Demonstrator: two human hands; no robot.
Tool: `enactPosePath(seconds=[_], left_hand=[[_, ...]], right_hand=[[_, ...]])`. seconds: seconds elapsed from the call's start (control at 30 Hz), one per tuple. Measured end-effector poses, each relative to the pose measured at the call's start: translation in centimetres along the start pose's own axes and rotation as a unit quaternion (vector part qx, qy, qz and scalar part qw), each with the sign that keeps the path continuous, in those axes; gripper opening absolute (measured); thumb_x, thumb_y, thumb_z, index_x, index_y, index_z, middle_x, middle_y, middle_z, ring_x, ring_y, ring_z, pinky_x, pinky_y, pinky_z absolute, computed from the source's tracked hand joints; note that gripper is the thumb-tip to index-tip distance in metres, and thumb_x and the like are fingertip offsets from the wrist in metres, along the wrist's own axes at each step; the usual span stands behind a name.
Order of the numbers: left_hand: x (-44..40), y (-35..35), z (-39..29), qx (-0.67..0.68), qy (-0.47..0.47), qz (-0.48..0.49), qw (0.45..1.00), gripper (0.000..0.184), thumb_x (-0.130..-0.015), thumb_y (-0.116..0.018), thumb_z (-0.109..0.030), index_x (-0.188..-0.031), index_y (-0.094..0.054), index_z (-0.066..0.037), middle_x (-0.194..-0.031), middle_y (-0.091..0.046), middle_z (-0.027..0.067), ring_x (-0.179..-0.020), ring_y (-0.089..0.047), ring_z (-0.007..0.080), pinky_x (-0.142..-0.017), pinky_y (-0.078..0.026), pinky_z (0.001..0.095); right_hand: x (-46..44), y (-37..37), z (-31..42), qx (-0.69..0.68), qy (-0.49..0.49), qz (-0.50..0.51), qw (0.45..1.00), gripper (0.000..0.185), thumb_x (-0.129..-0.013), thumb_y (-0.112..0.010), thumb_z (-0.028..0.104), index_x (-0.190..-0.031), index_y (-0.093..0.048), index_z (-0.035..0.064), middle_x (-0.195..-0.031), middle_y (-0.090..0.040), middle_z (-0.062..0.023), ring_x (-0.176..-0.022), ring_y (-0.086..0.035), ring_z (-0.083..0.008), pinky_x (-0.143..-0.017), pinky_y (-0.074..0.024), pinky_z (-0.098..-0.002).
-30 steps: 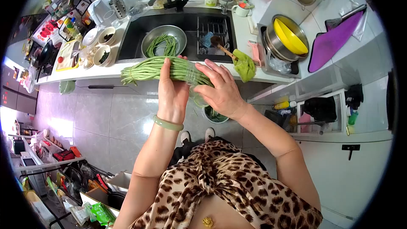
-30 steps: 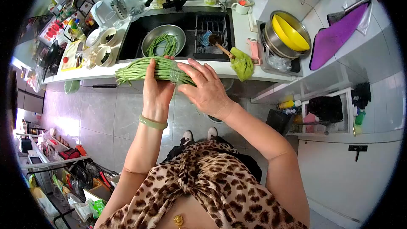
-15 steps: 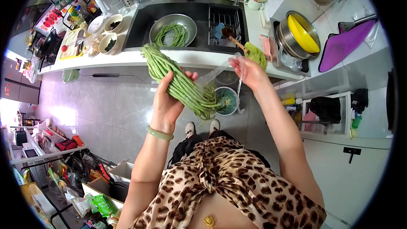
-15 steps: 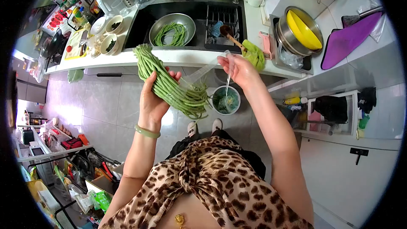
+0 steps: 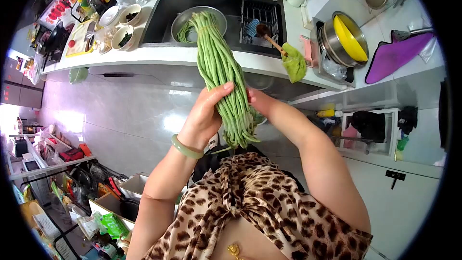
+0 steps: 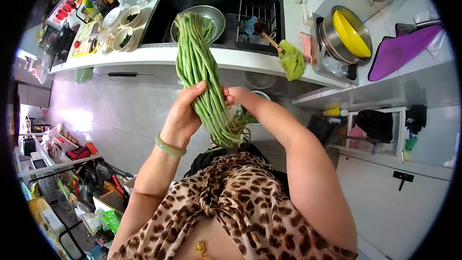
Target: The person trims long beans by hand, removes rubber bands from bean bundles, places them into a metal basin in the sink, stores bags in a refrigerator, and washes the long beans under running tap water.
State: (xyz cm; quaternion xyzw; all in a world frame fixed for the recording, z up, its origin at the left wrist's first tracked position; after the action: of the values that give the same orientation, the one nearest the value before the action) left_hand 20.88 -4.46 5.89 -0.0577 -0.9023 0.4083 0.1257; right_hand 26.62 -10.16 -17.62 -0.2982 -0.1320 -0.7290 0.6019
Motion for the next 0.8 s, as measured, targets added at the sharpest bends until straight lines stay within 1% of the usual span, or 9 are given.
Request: enactPosePath(seconds=[0.07,0.1,0.2,0.27,0.4,0.43,0.47,0.53,0.8], left_hand=[[-0.2,0.6,-0.7,0.031,-0.020,-0.029,0.999,0.040,-0.091,-0.055,-0.031,-0.108,-0.055,0.006,-0.101,-0.062,0.0183,-0.094,-0.063,0.0289,-0.088,-0.050,0.0375],[0.0,1.4,-1.2,0.058,-0.036,-0.058,0.996,0.040,-0.092,-0.055,-0.031,-0.109,-0.054,0.005,-0.101,-0.062,0.0176,-0.095,-0.062,0.0284,-0.088,-0.050,0.0377],[0.3,1.4,-4.2,0.146,-0.106,-0.060,0.982,0.036,-0.093,-0.055,-0.030,-0.108,-0.056,0.002,-0.108,-0.061,0.0143,-0.104,-0.059,0.0258,-0.091,-0.049,0.0379],[0.4,1.9,-5.6,0.169,-0.153,-0.072,0.971,0.034,-0.093,-0.056,-0.029,-0.108,-0.057,0.002,-0.109,-0.061,0.0122,-0.109,-0.055,0.0229,-0.095,-0.045,0.0381],[-0.6,2.5,-6.8,0.134,-0.218,-0.108,0.961,0.035,-0.093,-0.057,-0.028,-0.111,-0.056,0.002,-0.110,-0.060,0.0117,-0.110,-0.054,0.0218,-0.096,-0.042,0.0375],[-1.2,2.4,-6.6,0.144,-0.222,-0.117,0.957,0.033,-0.092,-0.058,-0.026,-0.110,-0.056,0.001,-0.111,-0.060,0.0119,-0.110,-0.054,0.0227,-0.098,-0.041,0.0383],[-1.2,3.1,-6.6,0.162,-0.233,-0.139,0.949,0.031,-0.092,-0.059,-0.024,-0.110,-0.056,0.000,-0.112,-0.060,0.0120,-0.111,-0.053,0.0236,-0.100,-0.041,0.0392],[-2.0,3.0,-6.5,0.210,-0.241,-0.130,0.939,0.028,-0.091,-0.059,-0.022,-0.109,-0.056,-0.001,-0.111,-0.060,0.0118,-0.107,-0.054,0.0244,-0.099,-0.041,0.0389],[-1.8,2.2,-7.7,0.226,-0.265,-0.124,0.929,0.025,-0.092,-0.058,-0.022,-0.106,-0.057,-0.001,-0.105,-0.062,0.0115,-0.101,-0.057,0.0227,-0.094,-0.044,0.0368]], right_hand=[[3.0,2.8,1.2,-0.155,0.099,-0.001,0.983,0.023,-0.082,-0.068,0.025,-0.099,-0.060,0.0107,-0.084,-0.058,0.0039,-0.077,-0.057,-0.0078,-0.069,-0.0486,-0.0245],[5.7,3.8,1.7,-0.222,0.079,-0.176,0.956,0.022,-0.082,-0.068,0.026,-0.098,-0.060,0.0125,-0.083,-0.058,0.0037,-0.071,-0.056,-0.0077,-0.068,-0.0484,-0.0247],[9.0,9.9,-8.3,-0.296,0.044,-0.371,0.879,0.017,-0.084,-0.062,0.017,-0.100,-0.060,0.0117,-0.080,-0.062,0.0010,-0.066,-0.058,-0.0096,-0.060,-0.0483,-0.0256],[14.1,10.1,-8.8,-0.230,0.005,-0.482,0.845,0.018,-0.087,-0.060,0.016,-0.105,-0.062,0.0121,-0.090,-0.066,-0.0010,-0.073,-0.059,-0.0088,-0.064,-0.0476,-0.0261],[21.2,5.2,4.0,-0.135,0.212,-0.521,0.815,0.019,-0.089,-0.058,0.012,-0.108,-0.059,0.0082,-0.104,-0.063,-0.0017,-0.093,-0.058,-0.0096,-0.080,-0.0445,-0.0224],[23.0,0.0,13.0,0.007,0.356,-0.500,0.789,0.024,-0.087,-0.061,0.007,-0.110,-0.057,0.0045,-0.110,-0.060,-0.0042,-0.102,-0.057,-0.0133,-0.087,-0.0446,-0.0266],[23.1,-0.3,13.2,-0.002,0.346,-0.497,0.796,0.029,-0.083,-0.063,0.003,-0.111,-0.056,0.0027,-0.115,-0.057,-0.0061,-0.108,-0.054,-0.0157,-0.094,-0.0427,-0.0298],[23.1,-7.8,22.4,0.314,0.389,-0.504,0.704,0.037,-0.074,-0.067,0.005,-0.110,-0.057,0.0076,-0.123,-0.051,-0.0113,-0.118,-0.048,-0.0269,-0.101,-0.0383,-0.0379],[19.2,-8.2,24.2,0.381,0.452,-0.594,0.545,0.035,-0.066,-0.065,-0.002,-0.098,-0.060,0.0121,-0.126,-0.049,-0.0110,-0.113,-0.049,-0.0315,-0.092,-0.0431,-0.0423]])
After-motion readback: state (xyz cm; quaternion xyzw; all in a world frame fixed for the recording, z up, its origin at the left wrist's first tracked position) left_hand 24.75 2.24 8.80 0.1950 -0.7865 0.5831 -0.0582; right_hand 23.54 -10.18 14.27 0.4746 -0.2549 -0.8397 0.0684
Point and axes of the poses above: each hand's wrist, its own x-axis away from the middle knuckle, its own y-axis out of the back of the hand, z = x × y, the point moved 9 cm from there along -x, towards the middle knuckle
